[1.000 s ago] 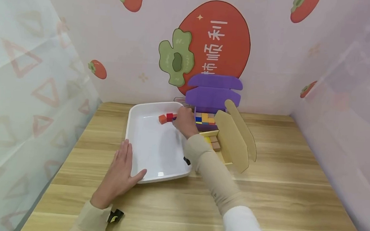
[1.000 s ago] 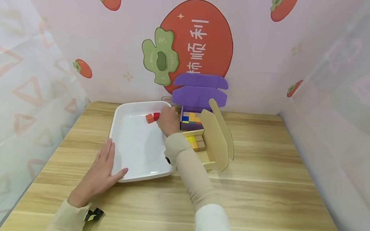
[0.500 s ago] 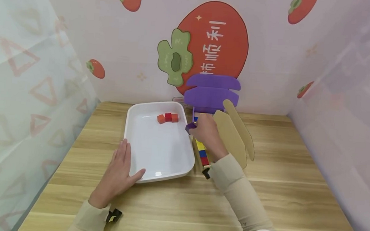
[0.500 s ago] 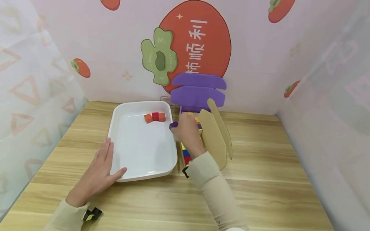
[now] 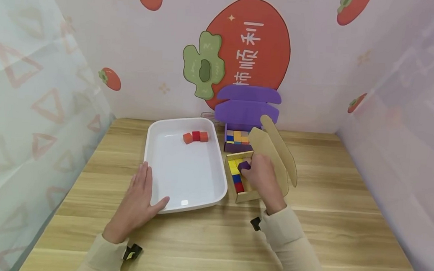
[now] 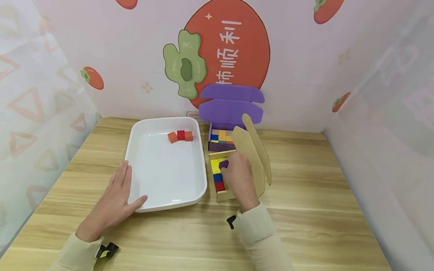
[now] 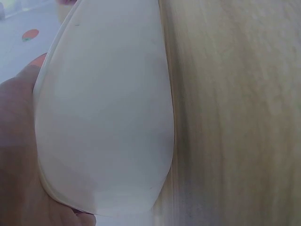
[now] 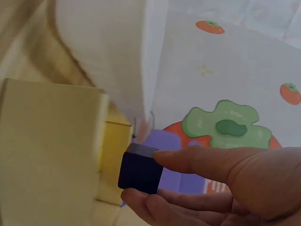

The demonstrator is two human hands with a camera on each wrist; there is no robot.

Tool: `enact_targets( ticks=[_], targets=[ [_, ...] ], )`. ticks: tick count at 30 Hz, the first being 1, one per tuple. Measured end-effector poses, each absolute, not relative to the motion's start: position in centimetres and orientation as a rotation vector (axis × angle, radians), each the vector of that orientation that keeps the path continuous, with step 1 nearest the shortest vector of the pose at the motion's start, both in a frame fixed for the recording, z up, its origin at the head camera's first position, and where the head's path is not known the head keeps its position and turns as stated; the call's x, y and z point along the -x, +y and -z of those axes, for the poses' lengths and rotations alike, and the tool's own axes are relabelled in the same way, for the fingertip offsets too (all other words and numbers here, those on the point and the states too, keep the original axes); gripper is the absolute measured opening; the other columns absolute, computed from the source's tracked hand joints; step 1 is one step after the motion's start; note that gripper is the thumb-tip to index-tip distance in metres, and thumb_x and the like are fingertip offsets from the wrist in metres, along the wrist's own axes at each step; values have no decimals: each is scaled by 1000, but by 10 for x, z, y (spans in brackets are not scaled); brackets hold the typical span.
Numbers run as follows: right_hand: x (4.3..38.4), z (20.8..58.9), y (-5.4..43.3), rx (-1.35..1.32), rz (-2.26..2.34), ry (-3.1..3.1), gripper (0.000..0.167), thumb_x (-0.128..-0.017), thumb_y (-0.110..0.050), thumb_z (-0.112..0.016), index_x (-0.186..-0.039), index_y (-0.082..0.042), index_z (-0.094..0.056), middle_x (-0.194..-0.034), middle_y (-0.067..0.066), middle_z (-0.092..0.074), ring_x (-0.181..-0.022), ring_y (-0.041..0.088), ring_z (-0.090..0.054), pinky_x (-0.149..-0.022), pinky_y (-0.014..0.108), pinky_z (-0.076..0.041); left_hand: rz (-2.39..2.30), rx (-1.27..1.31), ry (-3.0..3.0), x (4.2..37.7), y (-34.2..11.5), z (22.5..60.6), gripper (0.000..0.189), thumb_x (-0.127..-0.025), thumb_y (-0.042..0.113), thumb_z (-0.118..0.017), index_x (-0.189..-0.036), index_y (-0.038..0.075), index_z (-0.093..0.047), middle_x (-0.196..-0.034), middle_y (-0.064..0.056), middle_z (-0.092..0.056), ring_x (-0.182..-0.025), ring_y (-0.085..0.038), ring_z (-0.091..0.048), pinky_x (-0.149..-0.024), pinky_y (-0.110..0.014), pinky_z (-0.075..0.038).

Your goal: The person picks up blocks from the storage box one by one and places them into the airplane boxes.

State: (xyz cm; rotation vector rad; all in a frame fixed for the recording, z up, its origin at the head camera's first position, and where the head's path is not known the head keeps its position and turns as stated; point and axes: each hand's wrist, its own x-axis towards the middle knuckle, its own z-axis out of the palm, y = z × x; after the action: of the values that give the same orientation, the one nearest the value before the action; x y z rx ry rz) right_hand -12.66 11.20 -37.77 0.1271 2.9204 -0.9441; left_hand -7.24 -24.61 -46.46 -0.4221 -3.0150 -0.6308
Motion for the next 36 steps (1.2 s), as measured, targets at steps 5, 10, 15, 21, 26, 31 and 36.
enact_targets(
  ticks=[5,10,15,21,26,31,36],
  targets=[
    [125,394,116,-171,869,2927,18,-92,-9,-79,-90,7,-71,-79,13,-61,-70,25,-55,-57,28,-41,636,423,-3009,73,-247,467,110,-98,56,-63,-164,-13,-8,-177,-27,3,-164,-47,-3,-130,-68,-16],
    [128,408,116,-185,747,2926,22,-92,-11,-80,-100,9,-72,-93,18,-69,-79,27,-58,-64,30,-48,633,419,-3007,73,-247,468,109,-98,56,-63,-164,-13,-9,-177,-26,3,-164,-47,-4,-130,-67,-16],
    [129,418,115,-195,763,2906,18,-92,-9,-80,-87,5,-70,-91,17,-69,-78,25,-59,-62,29,-49,632,423,-3010,73,-247,468,109,-98,56,-63,-164,-12,-8,-177,-26,3,-164,-46,-3,-130,-68,-16],
    [130,426,116,-208,823,2886,22,-92,-9,-80,-102,10,-73,-100,20,-73,-85,25,-62,-72,35,-56,635,426,-3011,73,-246,467,109,-98,55,-63,-164,-13,-9,-177,-26,3,-164,-47,-4,-130,-67,-16],
    [132,428,119,-199,899,2850,18,-94,-7,-77,-96,11,-74,-85,15,-69,-74,22,-58,-62,28,-50,626,427,-3009,73,-247,466,110,-98,55,-64,-163,-14,-9,-176,-27,2,-164,-47,-5,-130,-68,-17],
    [132,424,121,-189,852,2823,22,-97,-8,-75,-83,8,-70,-74,10,-59,-66,19,-52,-56,25,-42,618,428,-3003,74,-247,466,109,-97,54,-64,-163,-14,-9,-176,-28,1,-164,-47,-6,-129,-68,-18],
    [136,408,114,-142,812,2910,15,-97,-8,-73,-88,4,-71,-75,8,-57,-67,20,-54,-57,27,-43,620,425,-3012,73,-246,465,109,-98,54,-64,-163,-14,-9,-176,-28,1,-164,-47,-5,-129,-68,-17]
  ],
)
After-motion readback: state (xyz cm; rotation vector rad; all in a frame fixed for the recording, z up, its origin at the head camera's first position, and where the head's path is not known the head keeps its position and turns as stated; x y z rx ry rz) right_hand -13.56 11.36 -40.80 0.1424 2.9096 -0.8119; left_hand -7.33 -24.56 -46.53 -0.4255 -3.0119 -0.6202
